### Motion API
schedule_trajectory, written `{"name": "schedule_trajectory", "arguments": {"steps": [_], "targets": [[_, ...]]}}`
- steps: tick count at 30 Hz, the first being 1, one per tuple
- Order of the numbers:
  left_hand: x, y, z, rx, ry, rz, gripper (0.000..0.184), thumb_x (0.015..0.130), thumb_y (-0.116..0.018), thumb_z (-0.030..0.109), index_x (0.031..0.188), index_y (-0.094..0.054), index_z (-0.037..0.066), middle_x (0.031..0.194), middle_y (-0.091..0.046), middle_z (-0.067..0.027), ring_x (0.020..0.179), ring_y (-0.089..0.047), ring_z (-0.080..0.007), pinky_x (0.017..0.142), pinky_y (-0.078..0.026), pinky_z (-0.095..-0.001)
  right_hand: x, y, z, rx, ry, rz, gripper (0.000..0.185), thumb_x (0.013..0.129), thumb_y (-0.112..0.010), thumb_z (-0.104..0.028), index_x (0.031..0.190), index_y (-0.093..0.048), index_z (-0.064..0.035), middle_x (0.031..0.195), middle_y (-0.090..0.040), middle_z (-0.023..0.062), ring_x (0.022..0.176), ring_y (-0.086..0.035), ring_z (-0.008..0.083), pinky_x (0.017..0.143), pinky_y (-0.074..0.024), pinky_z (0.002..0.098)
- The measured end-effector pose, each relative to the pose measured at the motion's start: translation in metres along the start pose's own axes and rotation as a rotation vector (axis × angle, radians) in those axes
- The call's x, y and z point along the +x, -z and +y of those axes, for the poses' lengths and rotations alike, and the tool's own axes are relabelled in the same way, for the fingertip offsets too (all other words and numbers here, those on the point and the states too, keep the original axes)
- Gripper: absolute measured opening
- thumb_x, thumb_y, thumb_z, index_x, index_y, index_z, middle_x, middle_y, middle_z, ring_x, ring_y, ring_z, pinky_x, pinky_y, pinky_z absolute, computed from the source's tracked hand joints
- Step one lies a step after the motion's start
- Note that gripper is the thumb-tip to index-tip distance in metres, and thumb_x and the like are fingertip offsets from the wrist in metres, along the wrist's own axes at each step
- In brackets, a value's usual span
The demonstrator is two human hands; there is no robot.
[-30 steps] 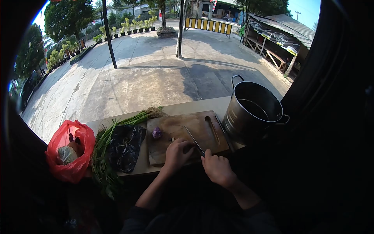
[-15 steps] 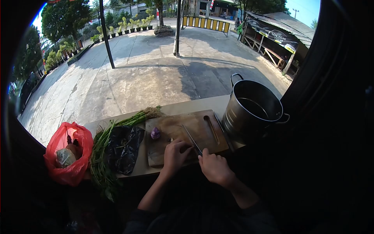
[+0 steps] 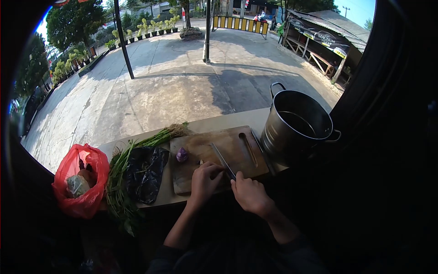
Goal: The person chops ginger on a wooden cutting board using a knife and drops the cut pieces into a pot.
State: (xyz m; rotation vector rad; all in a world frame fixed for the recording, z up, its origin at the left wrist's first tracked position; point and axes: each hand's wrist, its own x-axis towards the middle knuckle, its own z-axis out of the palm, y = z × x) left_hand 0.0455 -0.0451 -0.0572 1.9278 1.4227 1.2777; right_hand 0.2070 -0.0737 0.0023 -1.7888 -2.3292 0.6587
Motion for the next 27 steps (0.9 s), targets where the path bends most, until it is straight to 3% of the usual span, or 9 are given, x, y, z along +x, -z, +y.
{"name": "schedule_trajectory", "arguments": {"steps": [3, 7, 9, 12, 17, 20, 22, 26, 27], "targets": [[0.001, 0.0, 0.002, 0.0, 0.016, -0.006, 0.018, 0.075, -0.073, 0.004, 0.093, -0.075, 0.004, 0.082, -0.068, -0.0091, 0.065, -0.06, -0.019, 0.062, -0.049, -0.0312, 0.008, -0.016, -0.004, -0.064, -0.036, 0.111, 0.027, 0.101, -0.044, -0.029, 0.099, -0.045, -0.0025, 0.073, -0.067, 0.0196, 0.075, -0.068, 0.0414, 0.068, -0.0562, 0.0509], [0.0, 0.0, 0.001, -0.004, 0.013, 0.001, 0.017, 0.075, -0.073, 0.005, 0.093, -0.075, 0.004, 0.083, -0.068, -0.0093, 0.065, -0.06, -0.0199, 0.063, -0.049, -0.0311, 0.026, -0.013, 0.01, -0.063, 0.051, 0.132, 0.027, 0.101, -0.044, -0.029, 0.097, -0.047, -0.0021, 0.073, -0.067, 0.0214, 0.074, -0.068, 0.0421, 0.067, -0.0557, 0.0511], [-0.001, 0.0, 0.002, 0.018, 0.011, 0.007, 0.017, 0.076, -0.073, 0.006, 0.093, -0.075, 0.004, 0.083, -0.069, -0.0095, 0.065, -0.06, -0.0202, 0.063, -0.049, -0.0311, 0.028, -0.007, 0.022, 0.042, 0.149, 0.152, 0.029, 0.102, -0.043, -0.028, 0.095, -0.049, -0.0003, 0.071, -0.065, 0.0241, 0.073, -0.066, 0.0445, 0.064, -0.053, 0.0521], [-0.002, -0.002, 0.002, 0.056, 0.006, 0.029, 0.017, 0.078, -0.073, 0.008, 0.094, -0.075, 0.005, 0.083, -0.069, -0.0097, 0.065, -0.061, -0.0212, 0.063, -0.049, -0.0317, 0.018, 0.003, 0.027, 0.323, 0.108, 0.127, 0.032, 0.102, -0.044, -0.028, 0.093, -0.049, 0.0016, 0.069, -0.061, 0.0268, 0.073, -0.063, 0.0469, 0.061, -0.0487, 0.0533], [0.003, -0.007, 0.001, 0.107, -0.033, 0.029, 0.019, 0.079, -0.073, 0.011, 0.097, -0.074, 0.006, 0.085, -0.068, -0.0104, 0.069, -0.063, -0.0235, 0.065, -0.05, -0.0334, 0.003, 0.006, 0.033, 0.456, 0.073, 0.141, 0.032, 0.102, -0.046, -0.028, 0.092, -0.049, 0.002, 0.067, -0.058, 0.0278, 0.071, -0.062, 0.0462, 0.058, -0.0448, 0.0515], [0.011, -0.005, 0.01, 0.105, -0.022, -0.028, 0.02, 0.078, -0.073, 0.012, 0.097, -0.073, 0.005, 0.087, -0.067, -0.0112, 0.073, -0.064, -0.0259, 0.067, -0.051, -0.0347, 0.0, 0.005, 0.037, 0.514, 0.08, 0.159, 0.031, 0.102, -0.047, -0.028, 0.091, -0.049, 0.0018, 0.065, -0.057, 0.0269, 0.069, -0.062, 0.0451, 0.056, -0.0436, 0.05], [0.018, -0.007, 0.01, 0.247, -0.193, -0.049, 0.021, 0.079, -0.073, 0.015, 0.095, -0.071, 0.002, 0.088, -0.067, -0.0129, 0.082, -0.065, -0.0313, 0.076, -0.052, -0.0396, -0.002, 0.002, 0.041, 0.539, 0.084, 0.169, 0.032, 0.102, -0.047, -0.028, 0.09, -0.049, 0.0017, 0.065, -0.057, 0.0261, 0.067, -0.062, 0.0446, 0.056, -0.0428, 0.0494], [0.037, -0.009, 0.001, 0.089, -0.065, -0.247, 0.021, 0.075, -0.074, 0.011, 0.092, -0.07, -0.001, 0.087, -0.069, -0.015, 0.083, -0.066, -0.0342, 0.077, -0.052, -0.0413, -0.007, 0.0, 0.045, 0.591, 0.097, 0.209, 0.032, 0.103, -0.047, -0.028, 0.089, -0.049, 0.0013, 0.061, -0.054, 0.0232, 0.062, -0.061, 0.0416, 0.053, -0.0406, 0.047], [0.04, -0.009, -0.001, 0.06, -0.07, -0.271, 0.021, 0.074, -0.074, 0.01, 0.092, -0.071, -0.001, 0.086, -0.07, -0.014, 0.081, -0.068, -0.0301, 0.076, -0.053, -0.0382, -0.008, 0.0, 0.045, 0.619, 0.078, 0.204, 0.033, 0.103, -0.047, -0.028, 0.089, -0.049, 0.0012, 0.06, -0.053, 0.0225, 0.06, -0.06, 0.0405, 0.052, -0.0399, 0.0461]]}}
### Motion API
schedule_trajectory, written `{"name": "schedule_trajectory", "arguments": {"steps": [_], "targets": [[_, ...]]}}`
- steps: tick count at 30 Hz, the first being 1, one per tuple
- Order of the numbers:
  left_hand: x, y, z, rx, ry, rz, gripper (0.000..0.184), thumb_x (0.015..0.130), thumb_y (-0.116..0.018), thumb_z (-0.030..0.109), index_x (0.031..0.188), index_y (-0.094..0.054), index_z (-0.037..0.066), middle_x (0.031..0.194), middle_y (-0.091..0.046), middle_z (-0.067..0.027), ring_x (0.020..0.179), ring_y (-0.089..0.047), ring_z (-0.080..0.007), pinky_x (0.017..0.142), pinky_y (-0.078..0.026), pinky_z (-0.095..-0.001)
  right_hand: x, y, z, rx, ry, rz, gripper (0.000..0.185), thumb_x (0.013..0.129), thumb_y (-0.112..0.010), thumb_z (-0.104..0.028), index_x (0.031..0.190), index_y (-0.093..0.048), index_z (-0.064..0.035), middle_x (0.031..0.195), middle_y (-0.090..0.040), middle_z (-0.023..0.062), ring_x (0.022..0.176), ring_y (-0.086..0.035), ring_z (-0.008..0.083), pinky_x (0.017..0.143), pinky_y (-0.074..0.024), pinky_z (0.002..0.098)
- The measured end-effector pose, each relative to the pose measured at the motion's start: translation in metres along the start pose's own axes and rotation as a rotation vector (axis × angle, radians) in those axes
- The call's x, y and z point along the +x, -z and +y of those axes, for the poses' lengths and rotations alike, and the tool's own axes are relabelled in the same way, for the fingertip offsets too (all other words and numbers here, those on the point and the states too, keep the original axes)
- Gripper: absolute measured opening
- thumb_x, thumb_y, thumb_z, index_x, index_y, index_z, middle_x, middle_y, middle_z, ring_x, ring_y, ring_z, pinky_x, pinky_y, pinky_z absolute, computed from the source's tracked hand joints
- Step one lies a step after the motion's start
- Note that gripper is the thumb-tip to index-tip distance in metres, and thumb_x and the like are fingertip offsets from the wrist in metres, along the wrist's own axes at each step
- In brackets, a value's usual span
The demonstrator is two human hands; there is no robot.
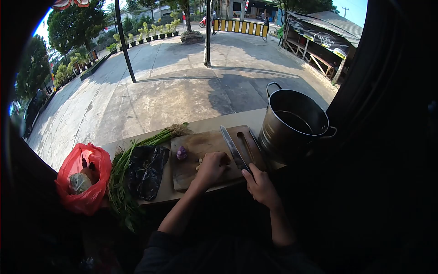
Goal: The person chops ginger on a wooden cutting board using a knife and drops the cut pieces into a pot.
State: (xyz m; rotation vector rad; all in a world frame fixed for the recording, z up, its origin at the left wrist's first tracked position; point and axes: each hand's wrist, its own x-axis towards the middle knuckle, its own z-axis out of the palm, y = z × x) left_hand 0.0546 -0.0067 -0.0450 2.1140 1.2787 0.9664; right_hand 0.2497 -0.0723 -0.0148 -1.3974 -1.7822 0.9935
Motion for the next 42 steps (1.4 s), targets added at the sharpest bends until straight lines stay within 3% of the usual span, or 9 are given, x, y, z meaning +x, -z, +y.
{"name": "schedule_trajectory", "arguments": {"steps": [1, 3, 4, 6, 13, 15, 21, 29, 42], "targets": [[0.002, 0.0, -0.001, -0.029, -0.01, -0.024, 0.022, 0.073, -0.074, 0.009, 0.093, -0.072, -0.001, 0.085, -0.071, -0.013, 0.08, -0.069, -0.0261, 0.075, -0.054, -0.0351, -0.001, -0.001, 0.005, 0.001, 0.0, 0.001, 0.033, 0.103, -0.047, -0.028, 0.089, -0.049, 0.0012, 0.06, -0.053, 0.0225, 0.06, -0.06, 0.0405, 0.052, -0.0399, 0.0461], [0.002, 0.005, 0.005, -0.029, 0.015, -0.051, 0.02, 0.073, -0.073, 0.008, 0.091, -0.072, -0.001, 0.083, -0.072, -0.0135, 0.079, -0.07, -0.025, 0.075, -0.054, -0.0341, 0.0, -0.003, 0.014, 0.025, 0.104, 0.049, 0.03, 0.103, -0.047, -0.027, 0.087, -0.048, -0.0029, 0.048, -0.046, 0.0035, 0.039, -0.048, 0.0104, 0.038, -0.0352, 0.0277], [0.003, 0.007, 0.008, -0.032, 0.04, -0.076, 0.018, 0.074, -0.073, 0.007, 0.09, -0.072, -0.001, 0.082, -0.072, -0.014, 0.078, -0.071, -0.0239, 0.076, -0.055, -0.033, -0.002, -0.002, 0.014, 0.027, 0.104, 0.051, 0.03, 0.103, -0.047, -0.027, 0.087, -0.048, -0.0029, 0.048, -0.046, 0.0035, 0.039, -0.048, 0.0104, 0.038, -0.0352, 0.0277], [0.006, 0.009, 0.007, -0.047, 0.046, -0.095, 0.018, 0.074, -0.073, 0.007, 0.09, -0.073, -0.001, 0.082, -0.073, -0.0141, 0.077, -0.071, -0.0229, 0.076, -0.055, -0.0324, -0.007, 0.002, 0.007, 0.045, -0.01, 0.001, 0.032, 0.103, -0.048, -0.028, 0.09, -0.049, 0.0006, 0.056, -0.05, 0.0185, 0.052, -0.058, 0.0329, 0.05, -0.0396, 0.0427], [0.021, 0.036, 0.015, -0.324, 0.184, -0.282, 0.016, 0.079, -0.075, 0.008, 0.09, -0.073, -0.003, 0.082, -0.073, -0.0115, 0.079, -0.07, -0.0151, 0.075, -0.056, -0.0279, -0.013, 0.011, 0.009, 0.208, -0.136, 0.015, 0.031, 0.102, -0.05, -0.029, 0.091, -0.051, 0.0001, 0.053, -0.05, 0.0092, 0.048, -0.055, 0.0195, 0.05, -0.0414, 0.0378], [0.031, 0.046, 0.025, -0.533, 0.172, -0.284, 0.019, 0.081, -0.077, 0.01, 0.095, -0.072, -0.004, 0.086, -0.073, -0.0091, 0.082, -0.069, -0.0143, 0.077, -0.056, -0.0277, -0.009, 0.014, 0.02, 0.126, 0.107, 0.14, 0.026, 0.102, -0.051, -0.026, 0.093, -0.055, -0.0018, 0.049, -0.047, 0.0003, 0.04, -0.046, 0.0059, 0.038, -0.0347, 0.0245], [0.13, 0.062, 0.122, -0.729, -0.132, -0.3, 0.02, 0.084, -0.076, 0.013, 0.097, -0.071, -0.001, 0.089, -0.072, -0.0065, 0.084, -0.068, -0.0136, 0.077, -0.053, -0.0266, -0.003, 0.07, -0.013, 0.117, 0.182, 0.404, 0.027, 0.1, -0.055, -0.027, 0.096, -0.058, -0.0006, 0.052, -0.05, -0.001, 0.042, -0.048, 0.0042, 0.039, -0.0348, 0.0229], [0.201, 0.002, 0.147, -0.737, -0.184, -0.068, 0.027, 0.085, -0.074, 0.018, 0.105, -0.071, 0.0, 0.093, -0.073, -0.0099, 0.085, -0.068, -0.0128, 0.079, -0.053, -0.0266, -0.012, 0.137, -0.046, -0.53, 0.164, 0.814, 0.023, 0.089, -0.071, -0.021, 0.097, -0.064, -0.0013, 0.072, -0.065, 0.0102, 0.061, -0.065, 0.0203, 0.055, -0.0455, 0.0332], [0.208, -0.011, 0.143, -0.535, -0.19, -0.094, 0.021, 0.082, -0.063, 0.001, 0.101, -0.073, 0.0, 0.095, -0.073, -0.0108, 0.091, -0.07, -0.0186, 0.085, -0.054, -0.0303, 0.002, 0.173, -0.028, -0.606, 0.244, 0.85, 0.021, 0.084, -0.075, -0.018, 0.089, -0.064, -0.0015, 0.072, -0.068, 0.0121, 0.066, -0.07, 0.0238, 0.058, -0.0504, 0.0328]]}}
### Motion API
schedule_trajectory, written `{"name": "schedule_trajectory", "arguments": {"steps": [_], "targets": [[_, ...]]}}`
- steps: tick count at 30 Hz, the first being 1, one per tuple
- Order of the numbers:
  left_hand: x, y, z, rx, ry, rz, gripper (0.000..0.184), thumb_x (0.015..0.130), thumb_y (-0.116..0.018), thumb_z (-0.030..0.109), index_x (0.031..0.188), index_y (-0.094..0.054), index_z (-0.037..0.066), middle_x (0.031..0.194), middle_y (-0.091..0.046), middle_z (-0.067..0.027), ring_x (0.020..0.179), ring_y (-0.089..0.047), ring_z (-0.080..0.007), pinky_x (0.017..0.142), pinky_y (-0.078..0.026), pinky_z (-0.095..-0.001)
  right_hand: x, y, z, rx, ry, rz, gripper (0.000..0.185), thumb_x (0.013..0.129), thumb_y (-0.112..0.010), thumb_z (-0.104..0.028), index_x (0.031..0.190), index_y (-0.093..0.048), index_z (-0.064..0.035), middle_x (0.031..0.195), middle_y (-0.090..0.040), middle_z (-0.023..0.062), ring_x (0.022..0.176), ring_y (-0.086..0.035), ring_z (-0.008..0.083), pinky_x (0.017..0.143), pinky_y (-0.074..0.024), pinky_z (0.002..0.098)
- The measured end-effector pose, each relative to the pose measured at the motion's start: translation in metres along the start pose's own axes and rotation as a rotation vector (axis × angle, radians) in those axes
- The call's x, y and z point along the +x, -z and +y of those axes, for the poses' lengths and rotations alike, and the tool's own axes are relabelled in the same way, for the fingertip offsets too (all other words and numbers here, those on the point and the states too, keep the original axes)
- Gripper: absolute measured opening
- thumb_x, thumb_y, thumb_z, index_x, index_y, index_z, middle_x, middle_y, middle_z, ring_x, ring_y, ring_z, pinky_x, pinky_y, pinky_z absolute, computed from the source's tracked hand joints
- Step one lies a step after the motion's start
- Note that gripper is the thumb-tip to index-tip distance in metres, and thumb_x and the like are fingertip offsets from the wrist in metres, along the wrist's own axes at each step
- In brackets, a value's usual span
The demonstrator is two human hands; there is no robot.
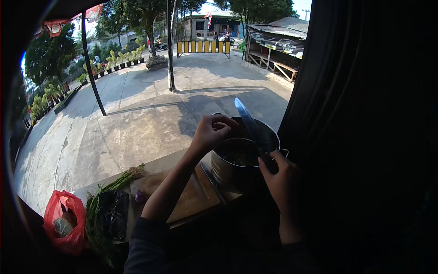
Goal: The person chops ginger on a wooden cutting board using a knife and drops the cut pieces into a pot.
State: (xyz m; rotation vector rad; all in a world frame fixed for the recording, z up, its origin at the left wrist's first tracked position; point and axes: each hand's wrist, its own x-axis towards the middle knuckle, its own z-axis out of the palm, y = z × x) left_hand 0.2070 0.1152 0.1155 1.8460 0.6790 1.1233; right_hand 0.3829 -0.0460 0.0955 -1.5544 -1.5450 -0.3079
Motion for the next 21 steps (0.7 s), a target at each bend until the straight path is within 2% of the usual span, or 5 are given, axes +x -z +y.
{"name": "schedule_trajectory", "arguments": {"steps": [7, 13, 15, 19, 21], "targets": [[-0.039, 0.053, 0.005, -0.153, 0.056, -0.024, 0.023, 0.088, -0.059, 0.01, 0.104, -0.07, -0.001, 0.101, -0.071, -0.0101, 0.09, -0.065, -0.0138, 0.082, -0.051, -0.0289, -0.005, -0.011, -0.024, 0.17, 0.019, -0.093, 0.021, 0.094, -0.064, -0.021, 0.087, -0.058, -0.0024, 0.065, -0.063, 0.0119, 0.061, -0.068, 0.0284, 0.051, -0.0478, 0.0364], [-0.103, 0.111, 0.0, 0.156, 0.18, 0.118, 0.02, 0.088, -0.062, 0.01, 0.103, -0.071, 0.0, 0.097, -0.072, -0.0102, 0.086, -0.066, -0.0132, 0.078, -0.053, -0.0288, -0.026, -0.053, -0.045, 0.421, 0.094, -0.208, 0.022, 0.095, -0.062, -0.023, 0.087, -0.059, -0.0031, 0.063, -0.063, 0.0136, 0.059, -0.067, 0.032, 0.051, -0.0478, 0.039], [-0.132, 0.123, 0.007, 0.371, 0.357, -0.006, 0.021, 0.088, -0.068, 0.014, 0.104, -0.072, 0.001, 0.091, -0.073, -0.008, 0.078, -0.068, -0.0126, 0.072, -0.054, -0.0286, -0.035, -0.065, -0.055, 0.447, 0.122, -0.28, 0.023, 0.095, -0.062, -0.024, 0.087, -0.06, -0.0029, 0.064, -0.063, 0.0138, 0.06, -0.067, 0.0326, 0.051, -0.0482, 0.0395], [-0.193, 0.129, -0.011, 0.635, 0.447, -0.09, 0.024, 0.079, -0.075, 0.019, 0.092, -0.073, -0.001, 0.086, -0.073, -0.0137, 0.078, -0.07, -0.0238, 0.073, -0.055, -0.0342, -0.055, -0.088, -0.07, 0.539, 0.115, -0.428, 0.026, 0.095, -0.062, -0.028, 0.087, -0.061, -0.0028, 0.065, -0.064, 0.0154, 0.061, -0.067, 0.033, 0.053, -0.0493, 0.041], [-0.217, 0.126, -0.019, 0.672, 0.483, -0.106, 0.024, 0.075, -0.075, 0.018, 0.09, -0.073, -0.001, 0.085, -0.072, -0.0142, 0.079, -0.07, -0.0256, 0.075, -0.054, -0.035, -0.064, -0.095, -0.075, 0.534, 0.113, -0.487, 0.027, 0.095, -0.062, -0.028, 0.087, -0.061, -0.0028, 0.064, -0.063, 0.0154, 0.061, -0.067, 0.0328, 0.053, -0.0487, 0.0409]]}}
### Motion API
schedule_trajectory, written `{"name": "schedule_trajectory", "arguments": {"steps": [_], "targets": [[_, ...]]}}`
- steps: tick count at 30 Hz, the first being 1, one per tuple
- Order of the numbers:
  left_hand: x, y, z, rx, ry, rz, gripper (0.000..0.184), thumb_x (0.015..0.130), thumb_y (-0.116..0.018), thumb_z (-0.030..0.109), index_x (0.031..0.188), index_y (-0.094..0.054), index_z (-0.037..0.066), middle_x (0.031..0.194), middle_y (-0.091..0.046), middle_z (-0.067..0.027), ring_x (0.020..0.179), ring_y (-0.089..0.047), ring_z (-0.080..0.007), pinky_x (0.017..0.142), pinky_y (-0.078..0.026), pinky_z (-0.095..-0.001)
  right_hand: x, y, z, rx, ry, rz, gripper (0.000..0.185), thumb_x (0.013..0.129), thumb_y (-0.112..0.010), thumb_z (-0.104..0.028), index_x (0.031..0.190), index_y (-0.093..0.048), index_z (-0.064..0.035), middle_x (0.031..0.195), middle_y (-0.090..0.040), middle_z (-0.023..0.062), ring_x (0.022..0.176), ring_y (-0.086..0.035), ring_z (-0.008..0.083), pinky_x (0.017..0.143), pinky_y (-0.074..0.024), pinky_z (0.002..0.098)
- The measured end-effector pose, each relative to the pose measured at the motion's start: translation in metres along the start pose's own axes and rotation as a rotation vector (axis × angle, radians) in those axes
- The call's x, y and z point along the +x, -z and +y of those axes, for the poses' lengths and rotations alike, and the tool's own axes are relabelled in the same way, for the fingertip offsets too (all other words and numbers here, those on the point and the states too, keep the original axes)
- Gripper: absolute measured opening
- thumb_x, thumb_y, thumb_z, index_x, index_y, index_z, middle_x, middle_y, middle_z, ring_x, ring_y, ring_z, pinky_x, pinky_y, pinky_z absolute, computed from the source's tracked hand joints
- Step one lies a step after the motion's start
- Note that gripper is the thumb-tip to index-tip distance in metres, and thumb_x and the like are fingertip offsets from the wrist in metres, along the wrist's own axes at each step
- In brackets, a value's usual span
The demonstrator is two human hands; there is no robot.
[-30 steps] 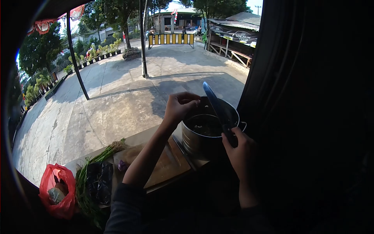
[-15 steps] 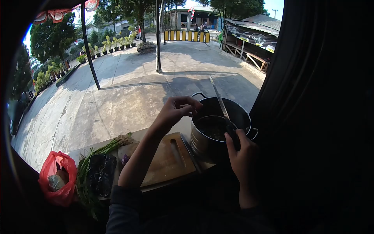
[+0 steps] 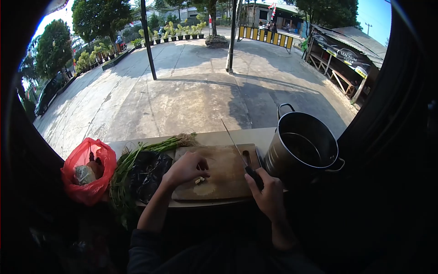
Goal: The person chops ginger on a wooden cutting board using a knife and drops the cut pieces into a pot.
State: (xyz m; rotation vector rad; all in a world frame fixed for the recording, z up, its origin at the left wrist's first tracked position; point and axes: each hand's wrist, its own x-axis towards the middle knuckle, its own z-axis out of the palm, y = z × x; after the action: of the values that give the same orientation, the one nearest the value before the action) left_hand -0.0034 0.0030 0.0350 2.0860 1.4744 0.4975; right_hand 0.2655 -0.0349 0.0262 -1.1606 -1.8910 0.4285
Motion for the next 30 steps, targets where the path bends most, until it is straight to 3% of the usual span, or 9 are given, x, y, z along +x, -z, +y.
{"name": "schedule_trajectory", "arguments": {"steps": [5, 14, 17, 20, 22, 26, 28, 30], "targets": [[-0.016, -0.023, -0.031, -0.069, -0.007, -0.01, 0.018, 0.069, -0.073, 0.011, 0.084, -0.072, 0.0, 0.081, -0.071, -0.0149, 0.08, -0.069, -0.0271, 0.084, -0.051, -0.0371, -0.013, -0.019, -0.002, 0.036, -0.039, -0.056, 0.029, 0.095, -0.063, -0.03, 0.086, -0.061, -0.0025, 0.062, -0.062, 0.015, 0.06, -0.067, 0.0321, 0.053, -0.0473, 0.0403], [-0.026, -0.045, -0.029, 0.053, -0.054, 0.204, 0.013, 0.072, -0.065, 0.011, 0.079, -0.068, 0.001, 0.079, -0.066, -0.0141, 0.081, -0.065, -0.0322, 0.077, -0.051, -0.0408, -0.035, -0.032, -0.006, 0.059, -0.156, -0.048, 0.03, 0.094, -0.063, -0.03, 0.084, -0.062, -0.0011, 0.062, -0.061, 0.016, 0.06, -0.066, 0.0329, 0.054, -0.0471, 0.0397], [-0.028, -0.043, -0.03, 0.159, -0.18, 0.281, 0.015, 0.073, -0.065, 0.013, 0.082, -0.068, 0.001, 0.08, -0.066, -0.0135, 0.08, -0.065, -0.0313, 0.075, -0.051, -0.0399, -0.043, -0.035, -0.01, 0.069, -0.174, -0.045, 0.031, 0.094, -0.063, -0.03, 0.084, -0.062, -0.0004, 0.062, -0.061, 0.0172, 0.062, -0.067, 0.034, 0.054, -0.0473, 0.0402], [-0.025, -0.041, -0.021, 0.041, -0.17, 0.314, 0.014, 0.074, -0.071, 0.012, 0.083, -0.069, 0.001, 0.079, -0.067, -0.0128, 0.075, -0.064, -0.0253, 0.069, -0.049, -0.035, -0.051, -0.039, -0.01, 0.057, -0.216, -0.056, 0.031, 0.095, -0.063, -0.029, 0.083, -0.062, -0.0003, 0.063, -0.061, 0.0183, 0.063, -0.066, 0.0359, 0.054, -0.0474, 0.041], [-0.024, -0.041, -0.005, -0.239, -0.178, 0.261, 0.013, 0.077, -0.072, 0.011, 0.085, -0.07, 0.001, 0.078, -0.068, -0.012, 0.075, -0.066, -0.0217, 0.067, -0.049, -0.0316, -0.056, -0.04, -0.011, 0.027, -0.249, -0.06, 0.031, 0.095, -0.062, -0.029, 0.083, -0.061, -0.0004, 0.064, -0.062, 0.0188, 0.064, -0.066, 0.0371, 0.054, -0.0473, 0.0414], [-0.016, -0.076, 0.002, -0.265, -0.17, 0.229, 0.013, 0.079, -0.072, 0.01, 0.089, -0.071, 0.002, 0.079, -0.069, -0.0126, 0.074, -0.067, -0.0198, 0.066, -0.05, -0.0297, -0.056, -0.04, -0.014, -0.037, -0.271, -0.136, 0.032, 0.096, -0.059, -0.029, 0.084, -0.06, -0.0003, 0.065, -0.062, 0.0218, 0.067, -0.065, 0.0406, 0.055, -0.0487, 0.0451], [-0.015, -0.094, 0.002, -0.293, -0.143, 0.328, 0.014, 0.078, -0.071, 0.011, 0.089, -0.07, 0.001, 0.081, -0.068, -0.0141, 0.075, -0.065, -0.0301, 0.07, -0.051, -0.0357, -0.055, -0.042, -0.013, -0.082, -0.273, -0.177, 0.032, 0.097, -0.058, -0.03, 0.085, -0.06, -0.0004, 0.066, -0.062, 0.0226, 0.068, -0.065, 0.0418, 0.056, -0.0496, 0.0469], [-0.015, -0.106, -0.003, -0.236, -0.143, 0.38, 0.014, 0.079, -0.072, 0.011, 0.09, -0.071, 0.002, 0.085, -0.068, -0.0145, 0.081, -0.065, -0.0305, 0.075, -0.051, -0.0377, -0.053, -0.047, -0.014, -0.125, -0.261, -0.151, 0.029, 0.095, -0.06, -0.028, 0.089, -0.06, 0.0004, 0.069, -0.061, 0.024, 0.072, -0.064, 0.043, 0.058, -0.0471, 0.0481]]}}
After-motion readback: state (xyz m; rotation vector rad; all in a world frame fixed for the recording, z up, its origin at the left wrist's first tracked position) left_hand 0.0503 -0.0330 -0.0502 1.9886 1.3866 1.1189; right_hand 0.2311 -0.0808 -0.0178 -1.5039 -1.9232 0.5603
